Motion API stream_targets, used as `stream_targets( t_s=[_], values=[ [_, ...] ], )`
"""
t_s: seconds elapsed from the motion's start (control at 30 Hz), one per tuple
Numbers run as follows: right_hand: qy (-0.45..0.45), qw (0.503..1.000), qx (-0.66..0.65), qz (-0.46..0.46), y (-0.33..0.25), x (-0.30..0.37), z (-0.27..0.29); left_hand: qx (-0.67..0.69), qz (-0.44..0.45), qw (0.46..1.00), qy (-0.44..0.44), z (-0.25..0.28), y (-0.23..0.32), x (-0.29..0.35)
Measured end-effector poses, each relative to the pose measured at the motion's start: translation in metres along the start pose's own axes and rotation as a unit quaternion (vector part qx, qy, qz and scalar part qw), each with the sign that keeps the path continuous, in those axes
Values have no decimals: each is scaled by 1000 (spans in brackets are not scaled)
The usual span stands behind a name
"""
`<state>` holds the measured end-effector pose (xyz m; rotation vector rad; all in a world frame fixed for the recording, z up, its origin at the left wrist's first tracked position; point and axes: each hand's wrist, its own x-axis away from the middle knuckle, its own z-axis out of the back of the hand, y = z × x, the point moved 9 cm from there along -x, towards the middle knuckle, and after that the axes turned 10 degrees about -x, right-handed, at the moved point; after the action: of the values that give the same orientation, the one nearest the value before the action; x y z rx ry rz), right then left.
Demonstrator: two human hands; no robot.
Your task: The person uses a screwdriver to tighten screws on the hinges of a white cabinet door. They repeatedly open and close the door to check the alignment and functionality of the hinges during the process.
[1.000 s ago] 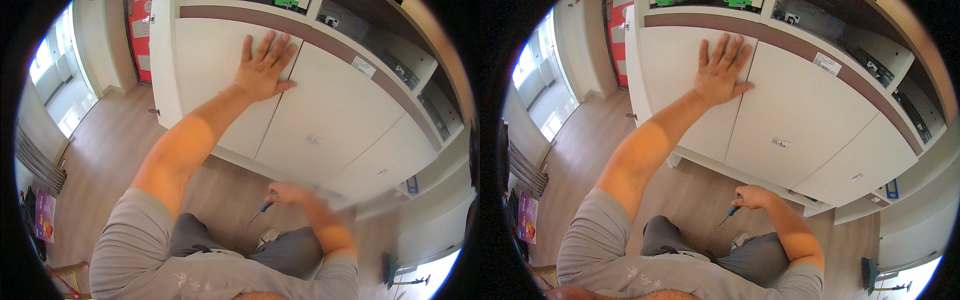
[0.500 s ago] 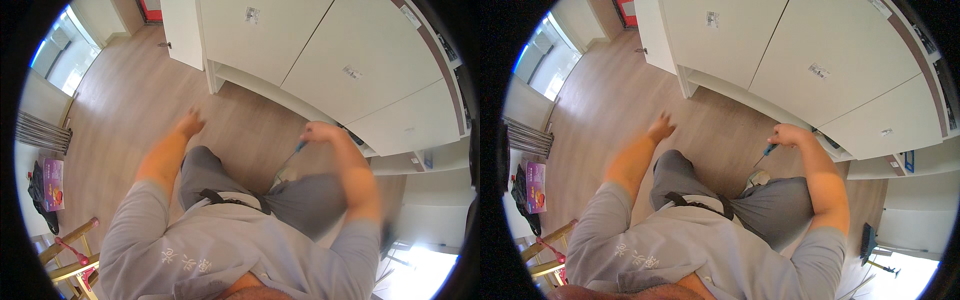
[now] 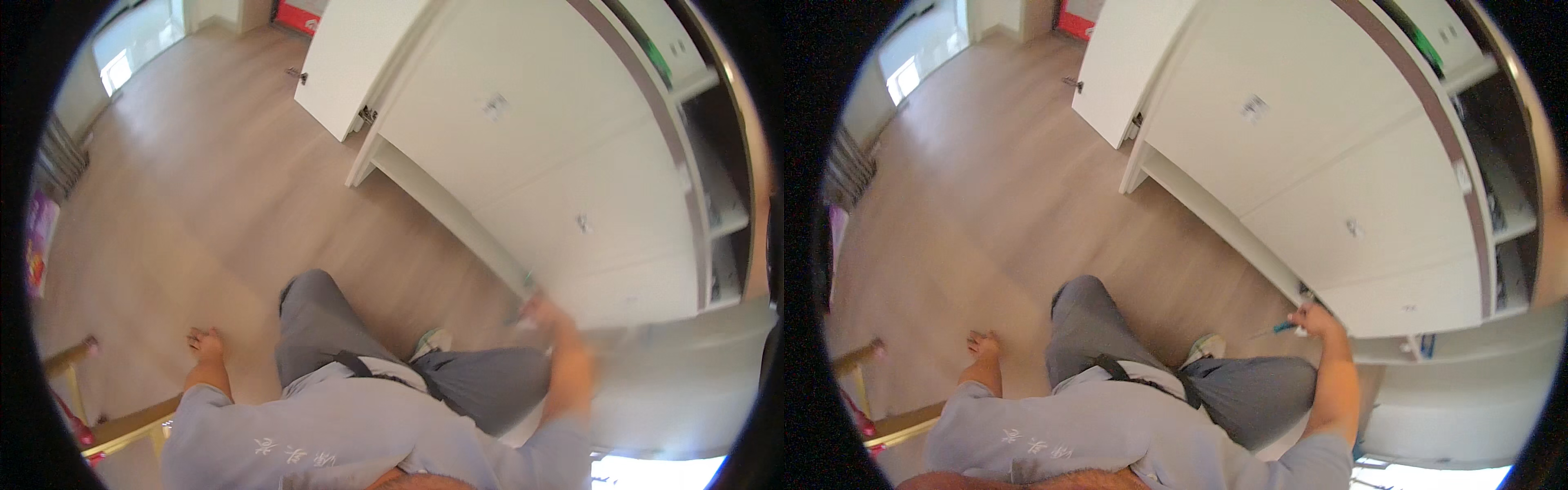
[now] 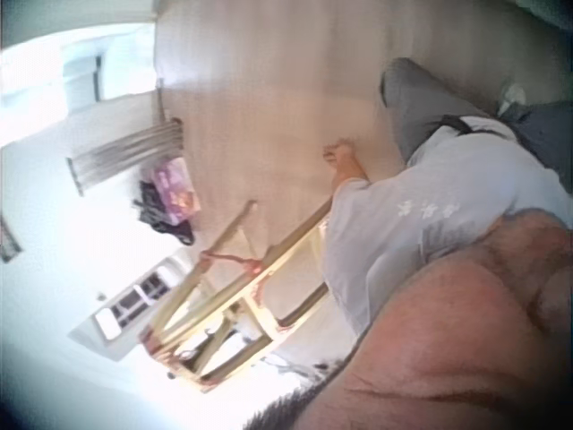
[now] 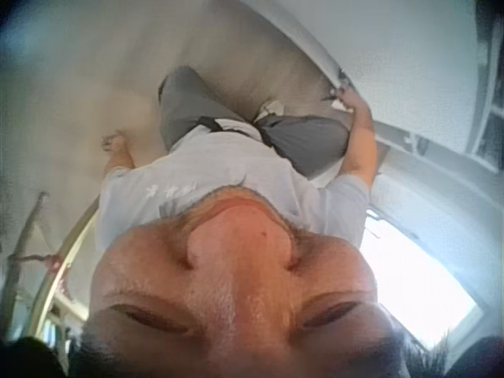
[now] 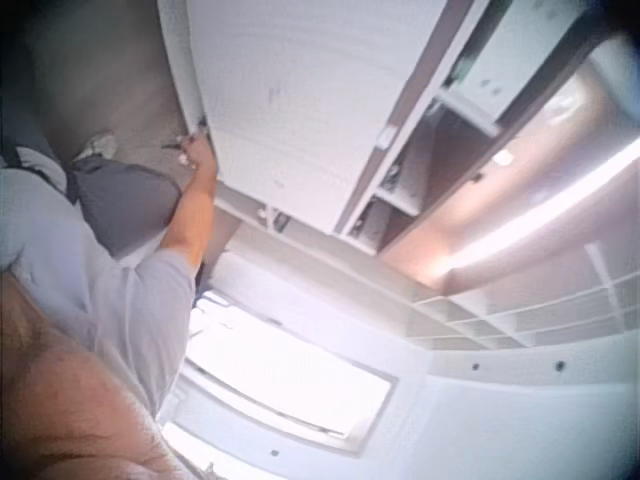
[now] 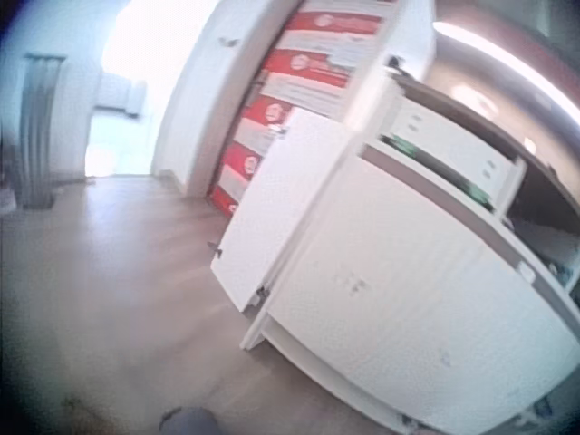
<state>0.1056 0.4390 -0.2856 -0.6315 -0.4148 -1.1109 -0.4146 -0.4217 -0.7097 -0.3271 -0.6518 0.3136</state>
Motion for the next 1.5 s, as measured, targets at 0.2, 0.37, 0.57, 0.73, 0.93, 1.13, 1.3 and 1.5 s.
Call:
stream_targets(
  t_s=[0.2,0.37,0.57,0.73,0.93,1.13,1.3,1.5],
  values=[
    [90,994,59,16,-68,88,-2,99,128,985,66,81,-7,86],
    [33,988,-105,-111,-58,114,-32,79,140,984,82,77,-9,80],
    [13,967,-192,-167,-67,103,-44,72,127,989,33,75,-8,76],
    [10,969,-176,-175,-96,102,-44,50,124,990,38,52,-11,68],
    [18,966,-202,-158,-83,101,-42,50,129,990,28,69,-6,80],
    [-10,987,-98,-125,-59,94,-42,58,133,988,56,72,-10,78],
    [66,995,-5,71,-100,107,-35,72,98,992,45,101,-12,102],
    [97,984,-14,149,-156,175,-21,52,26,998,39,85,2,70]
  ],
)
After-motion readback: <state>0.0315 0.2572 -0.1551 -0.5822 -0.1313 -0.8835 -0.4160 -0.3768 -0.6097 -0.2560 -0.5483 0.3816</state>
